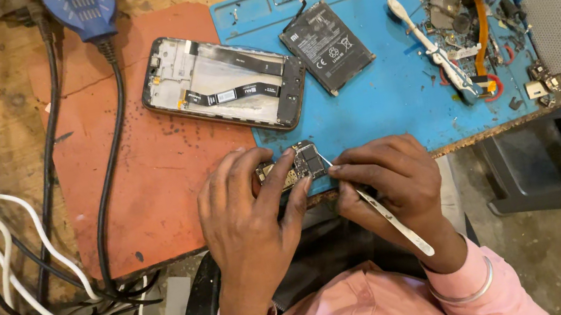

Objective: The person first counts a stack of Indian rupee banknotes and sets them aside, then works on a small phone motherboard on a repair bench. They hold the board with one hand and use a thin metal probe and tweezers to pry and manipulate components on the board, with a disassembled phone, battery, and toothbrush on the work mat.

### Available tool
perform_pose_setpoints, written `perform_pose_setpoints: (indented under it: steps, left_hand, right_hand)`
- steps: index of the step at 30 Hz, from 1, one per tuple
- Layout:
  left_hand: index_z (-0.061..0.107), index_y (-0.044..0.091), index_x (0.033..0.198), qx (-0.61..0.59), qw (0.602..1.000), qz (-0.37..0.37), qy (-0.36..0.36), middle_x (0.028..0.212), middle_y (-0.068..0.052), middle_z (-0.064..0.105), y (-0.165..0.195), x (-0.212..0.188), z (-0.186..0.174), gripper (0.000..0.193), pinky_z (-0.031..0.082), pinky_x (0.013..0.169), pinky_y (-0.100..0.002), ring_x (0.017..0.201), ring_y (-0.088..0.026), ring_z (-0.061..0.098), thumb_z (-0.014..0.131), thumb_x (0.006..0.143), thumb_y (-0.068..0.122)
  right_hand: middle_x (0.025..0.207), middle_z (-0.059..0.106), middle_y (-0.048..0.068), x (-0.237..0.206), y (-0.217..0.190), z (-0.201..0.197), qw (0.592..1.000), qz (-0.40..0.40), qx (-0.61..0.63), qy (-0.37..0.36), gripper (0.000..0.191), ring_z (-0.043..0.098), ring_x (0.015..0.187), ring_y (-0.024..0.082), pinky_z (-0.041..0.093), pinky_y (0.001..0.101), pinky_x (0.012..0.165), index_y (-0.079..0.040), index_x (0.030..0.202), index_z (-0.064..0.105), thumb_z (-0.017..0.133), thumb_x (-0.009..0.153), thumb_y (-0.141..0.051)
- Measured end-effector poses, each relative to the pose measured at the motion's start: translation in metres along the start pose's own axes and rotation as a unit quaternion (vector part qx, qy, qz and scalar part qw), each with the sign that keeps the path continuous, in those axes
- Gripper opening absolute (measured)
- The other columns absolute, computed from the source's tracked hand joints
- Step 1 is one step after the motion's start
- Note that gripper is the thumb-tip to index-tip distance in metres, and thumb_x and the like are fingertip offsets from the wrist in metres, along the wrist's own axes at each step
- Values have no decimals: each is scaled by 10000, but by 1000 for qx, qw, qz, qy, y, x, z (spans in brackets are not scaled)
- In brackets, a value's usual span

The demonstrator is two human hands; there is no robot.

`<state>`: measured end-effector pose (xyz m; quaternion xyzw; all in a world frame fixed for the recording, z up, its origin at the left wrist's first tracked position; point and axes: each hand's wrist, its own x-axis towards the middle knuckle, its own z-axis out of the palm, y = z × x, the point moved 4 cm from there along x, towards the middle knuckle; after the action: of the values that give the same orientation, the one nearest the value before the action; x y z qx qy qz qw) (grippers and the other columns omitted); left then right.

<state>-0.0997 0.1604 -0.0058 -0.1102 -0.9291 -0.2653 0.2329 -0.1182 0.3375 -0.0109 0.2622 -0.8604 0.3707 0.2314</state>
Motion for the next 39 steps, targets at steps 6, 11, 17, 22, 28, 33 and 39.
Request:
perform_pose_setpoints:
  steps: [6, 11, 17, 22, 28, 33, 39]
  left_hand:
    - [718, 149, 1222, -2, 1000, -1, 1, 1201, -60, 629, 1, 2, 1, 329, 432, 1007, -494, 1215, -320, 584, 748, 931, 299]
    - [717, 147, 1202, 6, 1000, -2, 6, 1196, -53, 634, 2, 3, 1, 316, 429, 1001, -491, 1223, -318, 582, 751, 924, 294]
    - [722, 140, 1201, 5, 1000, -2, -2, 1191, -61, 631, 5, 0, 0, 313, 430, 1008, -491, 1213, -318, 581, 748, 927, 289]
    - [724, 134, 1208, -3, 1000, -1, -1, 1195, -65, 631, 5, 0, 0, 319, 430, 1007, -491, 1205, -313, 584, 749, 933, 294]
    - [723, 134, 1203, 2, 1000, 4, 6, 1190, -62, 631, 4, 1, 1, 320, 430, 1006, -492, 1213, -316, 583, 753, 928, 293]
    - [723, 128, 1203, 4, 1000, 4, 2, 1197, -71, 629, 4, 0, 0, 331, 430, 1012, -497, 1213, -319, 582, 756, 921, 298]
    - [722, 131, 1206, -8, 1000, 2, 2, 1199, -70, 631, 3, 0, 1, 320, 435, 997, -490, 1214, -323, 583, 756, 934, 295]
  right_hand:
    - [1016, 732, 23, 1, 1, -1, 1000, -5, -11, 7, 247, 676, 868, 216, 480, 369, 784, -89, 984, 735, 793, 752, -28]
    - [1009, 727, 18, 1, 0, -4, 1000, -3, 1, 17, 241, 679, 888, 216, 493, 371, 810, -93, 978, 730, 791, 753, -34]
    - [999, 729, 27, -1, 0, -4, 1000, 0, 1, 7, 229, 684, 889, 222, 486, 368, 801, -89, 971, 734, 791, 756, -34]
    - [1006, 738, 27, -2, 1, -3, 1000, 5, -20, 18, 231, 666, 864, 224, 488, 372, 806, -87, 974, 740, 787, 755, -30]
    - [1009, 731, 21, -1, 0, -2, 1000, -4, -5, 8, 237, 667, 864, 216, 479, 367, 807, -91, 982, 733, 794, 760, -35]
    - [1014, 728, 22, -2, -1, -3, 1000, 6, 2, 6, 236, 669, 868, 210, 477, 359, 801, -89, 991, 736, 796, 771, -29]
    - [1023, 732, 20, -2, 0, -1, 1000, 5, -14, 16, 241, 671, 876, 211, 484, 364, 815, -91, 991, 738, 790, 766, -21]
